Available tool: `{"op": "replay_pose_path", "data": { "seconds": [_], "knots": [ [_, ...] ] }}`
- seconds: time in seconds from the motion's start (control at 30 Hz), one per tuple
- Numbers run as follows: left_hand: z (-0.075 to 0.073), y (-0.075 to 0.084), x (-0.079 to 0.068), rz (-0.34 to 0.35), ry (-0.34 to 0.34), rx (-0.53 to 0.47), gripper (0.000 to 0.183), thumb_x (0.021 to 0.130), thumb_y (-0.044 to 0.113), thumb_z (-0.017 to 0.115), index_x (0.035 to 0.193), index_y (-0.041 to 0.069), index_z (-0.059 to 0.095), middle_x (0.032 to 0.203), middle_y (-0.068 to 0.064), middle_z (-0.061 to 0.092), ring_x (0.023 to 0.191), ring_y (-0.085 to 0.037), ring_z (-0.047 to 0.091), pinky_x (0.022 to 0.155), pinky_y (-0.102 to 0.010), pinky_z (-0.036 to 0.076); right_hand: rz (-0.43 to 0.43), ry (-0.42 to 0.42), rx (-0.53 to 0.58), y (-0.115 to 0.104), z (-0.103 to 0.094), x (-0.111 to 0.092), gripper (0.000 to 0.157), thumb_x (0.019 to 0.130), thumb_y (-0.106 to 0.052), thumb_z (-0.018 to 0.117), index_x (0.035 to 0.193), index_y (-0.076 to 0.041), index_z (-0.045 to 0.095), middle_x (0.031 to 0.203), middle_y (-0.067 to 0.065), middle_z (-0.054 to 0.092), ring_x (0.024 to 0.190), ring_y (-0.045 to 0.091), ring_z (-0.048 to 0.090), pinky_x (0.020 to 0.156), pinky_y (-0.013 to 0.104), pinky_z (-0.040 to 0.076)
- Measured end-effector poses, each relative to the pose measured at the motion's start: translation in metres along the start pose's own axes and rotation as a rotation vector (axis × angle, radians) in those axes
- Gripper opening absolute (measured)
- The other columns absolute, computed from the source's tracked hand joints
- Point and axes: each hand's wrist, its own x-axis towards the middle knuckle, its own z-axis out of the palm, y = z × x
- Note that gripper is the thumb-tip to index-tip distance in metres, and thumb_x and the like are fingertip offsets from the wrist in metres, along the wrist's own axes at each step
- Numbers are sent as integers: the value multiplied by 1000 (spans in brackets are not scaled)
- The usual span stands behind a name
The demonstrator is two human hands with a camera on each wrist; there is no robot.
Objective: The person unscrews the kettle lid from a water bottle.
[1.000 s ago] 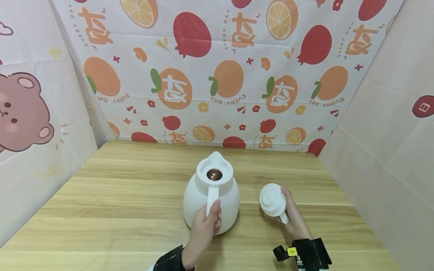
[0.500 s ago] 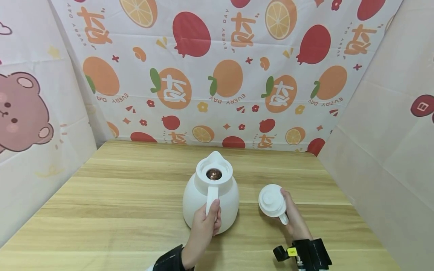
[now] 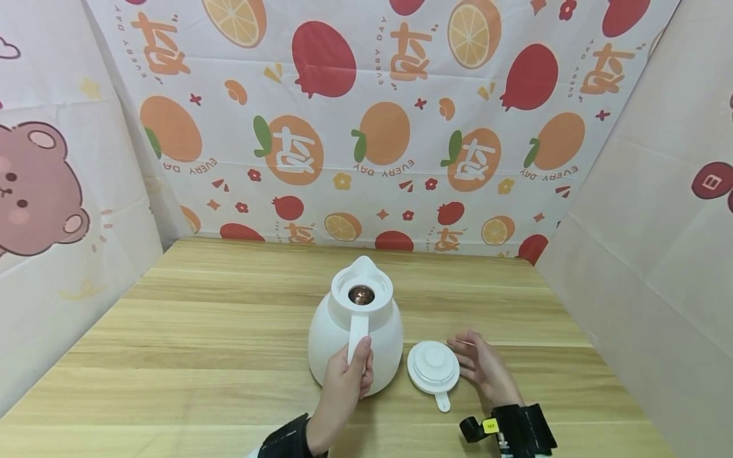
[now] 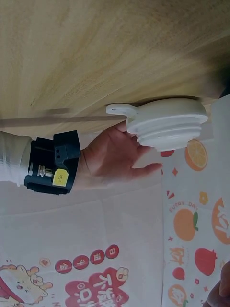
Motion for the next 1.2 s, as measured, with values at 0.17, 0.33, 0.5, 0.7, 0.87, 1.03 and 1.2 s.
{"op": "replay_pose_path", "data": {
  "seconds": [0.17,0.33,0.5,0.7,0.87,1.03,1.2],
  "knots": [
    [-1,0,1,3,-3,4,49,98,23,48,70,-17,44,51,-5,36,40,2,32,41,-11,27,-10,2,-74,3,3,4,59,99,-25,43,142,9,20,127,6,62,97,2,60,81,24,52],
    [-1,1,1,12,-4,16,50,98,24,48,70,-17,44,51,-6,36,40,2,32,41,-11,27,-23,8,-45,4,1,4,59,97,-19,48,142,9,20,111,-9,63,94,-1,60,80,22,53],
    [-1,1,1,22,-6,10,50,98,25,48,70,-17,44,51,-6,36,40,2,31,41,-11,26,-65,-26,20,5,-2,2,46,93,-6,52,133,7,33,103,-14,63,92,-3,61,78,20,54],
    [-1,1,1,20,-4,0,49,99,23,47,71,-18,43,50,-5,35,39,2,30,40,-11,25,-49,-26,62,2,0,1,50,91,-4,56,133,8,32,101,-11,65,94,2,64,79,21,56],
    [-1,2,0,25,0,11,49,99,22,47,71,-18,43,50,-4,34,39,2,29,40,-11,24,-95,2,-86,-2,8,-2,51,95,-11,52,135,12,30,116,7,63,103,11,63,86,25,56],
    [0,2,-1,22,-5,0,49,99,22,47,71,-18,43,50,-3,34,39,2,30,40,-11,24,-220,30,-503,-10,29,-9,52,94,-25,55,133,6,42,136,30,50,121,38,53,98,48,50],
    [0,2,-1,22,-7,-5,49,99,22,47,71,-18,43,49,-4,34,39,3,29,39,-11,24,-340,-41,-779,-15,50,-16,68,83,-33,69,135,2,43,139,33,46,124,52,43,99,64,41]
  ]
}}
